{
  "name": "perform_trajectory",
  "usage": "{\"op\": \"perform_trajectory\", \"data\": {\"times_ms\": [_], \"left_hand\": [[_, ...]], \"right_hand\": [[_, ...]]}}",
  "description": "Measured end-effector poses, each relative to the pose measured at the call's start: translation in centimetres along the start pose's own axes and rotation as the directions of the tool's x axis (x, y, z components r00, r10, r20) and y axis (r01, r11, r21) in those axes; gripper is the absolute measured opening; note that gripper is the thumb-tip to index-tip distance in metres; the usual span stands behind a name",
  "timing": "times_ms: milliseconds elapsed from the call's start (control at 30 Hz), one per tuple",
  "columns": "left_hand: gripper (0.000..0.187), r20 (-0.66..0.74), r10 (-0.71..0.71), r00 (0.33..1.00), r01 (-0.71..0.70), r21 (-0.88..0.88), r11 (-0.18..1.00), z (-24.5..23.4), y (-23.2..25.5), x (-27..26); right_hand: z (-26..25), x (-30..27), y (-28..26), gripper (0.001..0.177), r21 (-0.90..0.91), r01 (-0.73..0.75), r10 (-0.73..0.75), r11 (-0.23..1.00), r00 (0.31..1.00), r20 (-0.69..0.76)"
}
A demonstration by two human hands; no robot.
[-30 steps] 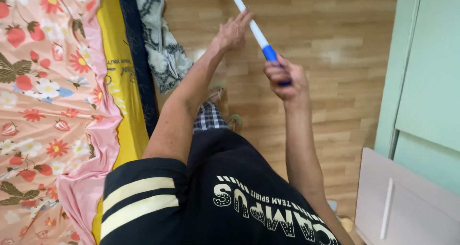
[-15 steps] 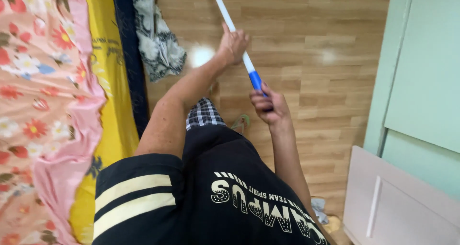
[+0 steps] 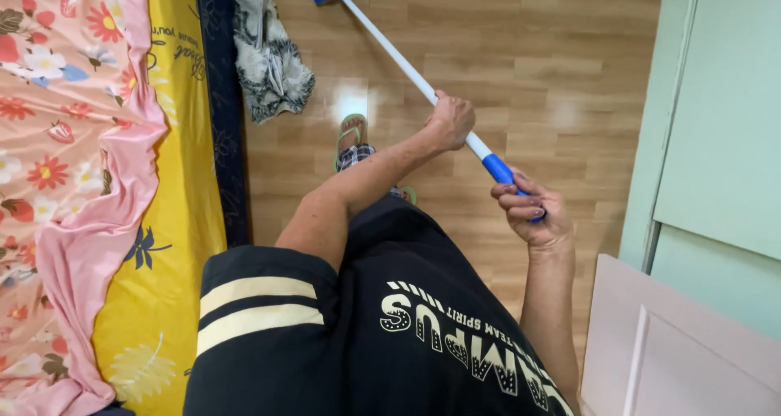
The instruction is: The person mops a wooden floor in a bedroom using a blue and white mop. They move the mop back and forth across the floor, navigating around scattered clothes and furniture.
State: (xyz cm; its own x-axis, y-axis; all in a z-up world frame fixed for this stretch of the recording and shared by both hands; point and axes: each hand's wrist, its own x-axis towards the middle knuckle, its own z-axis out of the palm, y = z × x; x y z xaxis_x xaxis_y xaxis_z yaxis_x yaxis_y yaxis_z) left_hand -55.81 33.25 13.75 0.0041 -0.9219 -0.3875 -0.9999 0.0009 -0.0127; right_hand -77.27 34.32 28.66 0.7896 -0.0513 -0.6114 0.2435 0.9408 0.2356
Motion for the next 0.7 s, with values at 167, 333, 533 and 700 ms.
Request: {"op": "perform_trajectory", "data": {"times_ms": [167, 333, 533, 700], "left_hand": [[0.016, -0.039, -0.072, 0.997, 0.071, -0.037, 0.997, -1.4, -3.6, 3.8], [0.013, -0.129, -0.12, 0.984, 0.107, -0.11, 0.988, -2.5, -9.9, 7.8], [0.021, -0.231, -0.297, 0.927, 0.224, -0.295, 0.929, -0.5, -23.6, 14.0], [0.019, -0.183, -0.484, 0.856, 0.334, -0.519, 0.787, -1.0, -38.0, 13.5]], "right_hand": [[6.5, 2.1, -2.2, 0.009, -0.012, -0.025, 0.025, 1.0, 1.0, 0.007], [14.7, 6.3, -3.6, 0.01, -0.032, -0.034, 0.035, 0.999, 0.999, 0.027], [22.3, 17.9, -7.1, 0.006, -0.055, -0.092, 0.093, 0.994, 0.996, 0.007], [28.8, 31.0, -9.8, 0.015, 0.106, -0.306, 0.307, 0.946, 0.952, 0.007]]}}
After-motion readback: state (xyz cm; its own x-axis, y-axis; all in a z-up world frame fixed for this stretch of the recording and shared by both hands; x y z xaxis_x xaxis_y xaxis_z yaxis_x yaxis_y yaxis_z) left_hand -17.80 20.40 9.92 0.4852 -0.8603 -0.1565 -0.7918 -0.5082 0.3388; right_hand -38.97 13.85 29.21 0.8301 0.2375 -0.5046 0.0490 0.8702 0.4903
